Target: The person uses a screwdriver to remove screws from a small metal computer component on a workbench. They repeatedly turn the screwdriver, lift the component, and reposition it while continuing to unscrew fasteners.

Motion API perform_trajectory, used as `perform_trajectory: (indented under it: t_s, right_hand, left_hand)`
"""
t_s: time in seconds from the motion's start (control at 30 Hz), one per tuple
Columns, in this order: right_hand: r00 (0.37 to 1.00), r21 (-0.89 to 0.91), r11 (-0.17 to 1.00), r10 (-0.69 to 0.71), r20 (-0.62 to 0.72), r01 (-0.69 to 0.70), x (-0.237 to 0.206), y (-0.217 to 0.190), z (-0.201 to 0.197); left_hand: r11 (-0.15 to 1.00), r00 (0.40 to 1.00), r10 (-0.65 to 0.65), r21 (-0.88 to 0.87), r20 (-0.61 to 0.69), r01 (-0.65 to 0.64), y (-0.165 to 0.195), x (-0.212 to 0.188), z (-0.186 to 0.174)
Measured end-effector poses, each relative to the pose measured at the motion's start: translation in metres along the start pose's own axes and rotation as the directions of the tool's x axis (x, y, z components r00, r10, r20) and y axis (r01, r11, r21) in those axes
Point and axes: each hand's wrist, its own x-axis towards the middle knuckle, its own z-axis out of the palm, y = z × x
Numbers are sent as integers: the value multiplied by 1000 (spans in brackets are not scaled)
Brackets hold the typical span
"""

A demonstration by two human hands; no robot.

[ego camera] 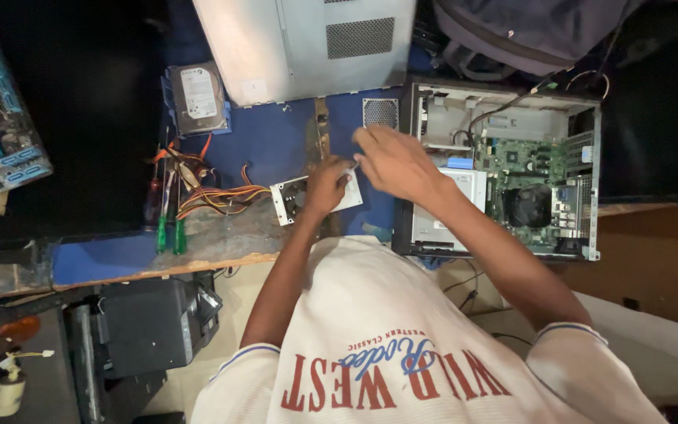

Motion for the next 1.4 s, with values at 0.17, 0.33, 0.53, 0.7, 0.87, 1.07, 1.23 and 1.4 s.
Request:
perform_trajectory:
  t_s: [0.17,0.33,0.53,0.7,0.87,1.07,1.23,1.4]
  right_hand:
    - [959,52,969,-231,-163,242,-7,5,-2]
    - [979,-100,982,169,111,-158,-5,-1,6]
    - [992,-47,995,-87,-87,83,-1,3,-4]
    - [969,71,978,-181,-168,195,3,5,-14]
    - [954,-205,951,261,145,-229,8,0,-13]
    - [993,-3,996,-85,-80,85,6,7,-21]
    - [973,75,985,-139,-182,155,7,5,-18]
    - [972,-111,972,218,84,-208,12,4,-7]
  left_hand:
    - [999,999,-40,-6,-3,40,-1,-2,4]
    - [999,999,-41,32,-24,42,0,-1,6]
    - [999,999,7,34,-34,-6,1,9,2]
    - [1000,999,-25,2,-40,25,2,13,2]
    - [1000,998,-24,-3,-52,24,3,15,3]
    - [1000,999,-11,4,-45,11,4,19,0]
    - [1000,998,-21,11,-57,22,3,22,1]
    - [998,997,-70,3,-32,70,1,25,2]
